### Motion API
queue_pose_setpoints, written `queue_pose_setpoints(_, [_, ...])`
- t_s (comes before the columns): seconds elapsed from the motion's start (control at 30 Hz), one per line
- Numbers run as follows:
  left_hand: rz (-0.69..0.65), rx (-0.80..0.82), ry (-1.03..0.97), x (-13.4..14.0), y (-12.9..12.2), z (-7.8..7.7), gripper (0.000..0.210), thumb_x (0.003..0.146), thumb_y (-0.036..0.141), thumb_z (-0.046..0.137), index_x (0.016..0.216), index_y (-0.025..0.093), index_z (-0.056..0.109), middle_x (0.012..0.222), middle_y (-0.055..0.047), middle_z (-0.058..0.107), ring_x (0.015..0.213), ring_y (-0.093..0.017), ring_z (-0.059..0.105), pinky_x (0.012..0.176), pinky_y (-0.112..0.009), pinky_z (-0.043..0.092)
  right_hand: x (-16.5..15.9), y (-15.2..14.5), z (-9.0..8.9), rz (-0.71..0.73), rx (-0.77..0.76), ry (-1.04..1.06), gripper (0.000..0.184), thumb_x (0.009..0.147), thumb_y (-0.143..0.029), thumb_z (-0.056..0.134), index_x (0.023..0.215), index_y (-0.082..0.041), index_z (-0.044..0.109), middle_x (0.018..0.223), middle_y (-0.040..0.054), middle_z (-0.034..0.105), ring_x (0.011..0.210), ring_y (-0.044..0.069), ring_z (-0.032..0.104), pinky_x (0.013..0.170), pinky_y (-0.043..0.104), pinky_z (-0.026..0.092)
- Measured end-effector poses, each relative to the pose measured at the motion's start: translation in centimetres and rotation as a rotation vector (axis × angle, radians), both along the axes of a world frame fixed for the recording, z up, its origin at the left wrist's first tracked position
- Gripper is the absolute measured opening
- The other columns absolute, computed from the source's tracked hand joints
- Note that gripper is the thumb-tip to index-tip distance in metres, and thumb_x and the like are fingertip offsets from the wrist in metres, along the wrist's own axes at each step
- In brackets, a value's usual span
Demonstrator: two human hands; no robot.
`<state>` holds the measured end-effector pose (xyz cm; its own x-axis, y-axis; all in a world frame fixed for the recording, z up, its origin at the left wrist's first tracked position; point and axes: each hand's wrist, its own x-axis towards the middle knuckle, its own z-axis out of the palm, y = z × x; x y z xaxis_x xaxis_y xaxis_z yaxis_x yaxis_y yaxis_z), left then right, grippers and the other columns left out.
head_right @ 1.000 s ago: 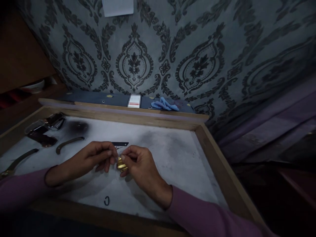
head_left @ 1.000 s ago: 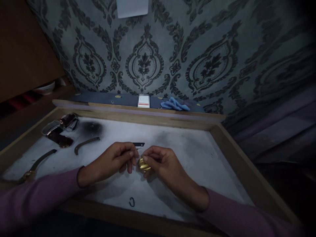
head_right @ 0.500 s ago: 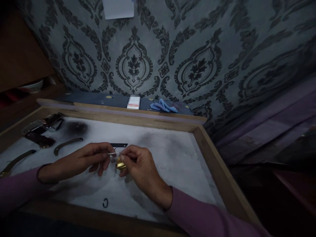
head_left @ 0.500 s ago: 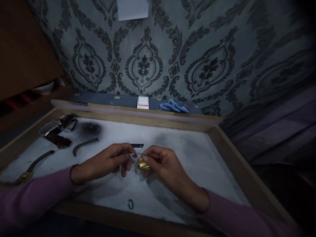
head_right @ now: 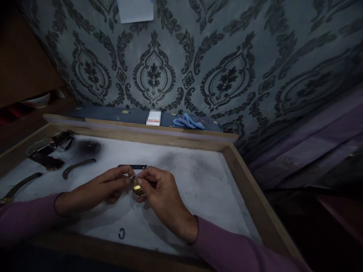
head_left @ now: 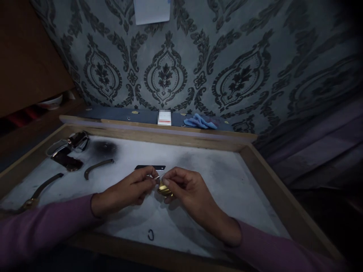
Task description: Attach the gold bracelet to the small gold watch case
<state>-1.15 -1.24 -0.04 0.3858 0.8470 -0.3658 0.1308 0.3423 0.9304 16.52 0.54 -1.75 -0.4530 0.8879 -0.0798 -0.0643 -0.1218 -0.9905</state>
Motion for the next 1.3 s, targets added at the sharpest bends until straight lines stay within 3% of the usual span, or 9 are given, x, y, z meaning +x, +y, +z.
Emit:
queue_pose_setpoints(0.2, [0.054, 0.058, -0.019, 0.13, 0.18, -0.04, 0.036, 0.08, 0.054, 0.058, 0.079, 0.019, 0.048, 0.05, 0.011, 0.032, 0.041, -0.005, 0.023, 0.038, -0.017, 0.018, 0.01, -0.02, 0.23, -0.002, 0.004, -0.015, 0.013, 0.078, -0.027, 0.067, 0.073, -0.015, 0.065, 0.064, -0.0004, 0.062, 0.059, 0.011, 0.059, 0.051, 0.021, 0.056])
queue_pose_setpoints(0.5, [0.071, -0.002, -0.047, 0.26, 0.29, -0.1, 0.038, 0.071, 0.05, 0.072, 0.079, 0.018, 0.051, 0.047, 0.012, 0.037, 0.037, -0.003, 0.019, 0.035, -0.018, 0.013, 0.02, 0.06, 0.09, -0.009, -0.002, -0.027, 0.013, 0.079, -0.026, 0.066, 0.073, -0.015, 0.065, 0.064, 0.0006, 0.062, 0.058, 0.011, 0.059, 0.051, 0.021, 0.057])
queue_pose_setpoints(0.67, [0.077, -0.001, -0.046, 0.31, 0.54, -0.51, 0.035, 0.071, 0.046, 0.073, 0.079, 0.019, 0.052, 0.042, 0.014, 0.031, 0.034, -0.003, 0.016, 0.034, -0.019, 0.01, -0.08, 0.05, 0.01, 0.007, 0.003, -0.019, 0.013, 0.079, -0.026, 0.066, 0.072, -0.016, 0.064, 0.064, -0.0002, 0.063, 0.055, 0.01, 0.059, 0.051, 0.021, 0.056])
queue_pose_setpoints(1.03, [0.122, -0.032, 0.018, 0.72, 0.8, 0.11, 0.035, 0.061, 0.039, 0.078, 0.067, 0.017, 0.052, 0.042, 0.012, 0.036, 0.035, -0.002, 0.019, 0.036, -0.02, 0.011, -0.22, -0.11, -0.33, 0.017, -0.003, -0.038, 0.014, 0.078, -0.027, 0.066, 0.071, -0.016, 0.063, 0.061, -0.0015, 0.06, 0.053, 0.009, 0.056, 0.049, 0.021, 0.053])
queue_pose_setpoints(1.3, [0.14, -0.049, 0.032, 0.68, 0.95, -0.62, 0.035, 0.059, 0.038, 0.078, 0.063, 0.018, 0.049, 0.041, 0.011, 0.039, 0.034, -0.002, 0.022, 0.035, -0.019, 0.012, -0.37, -0.4, -0.67, 0.029, -0.004, -0.068, 0.016, 0.078, -0.029, 0.067, 0.071, -0.016, 0.063, 0.061, -0.0016, 0.06, 0.051, 0.009, 0.056, 0.048, 0.023, 0.054])
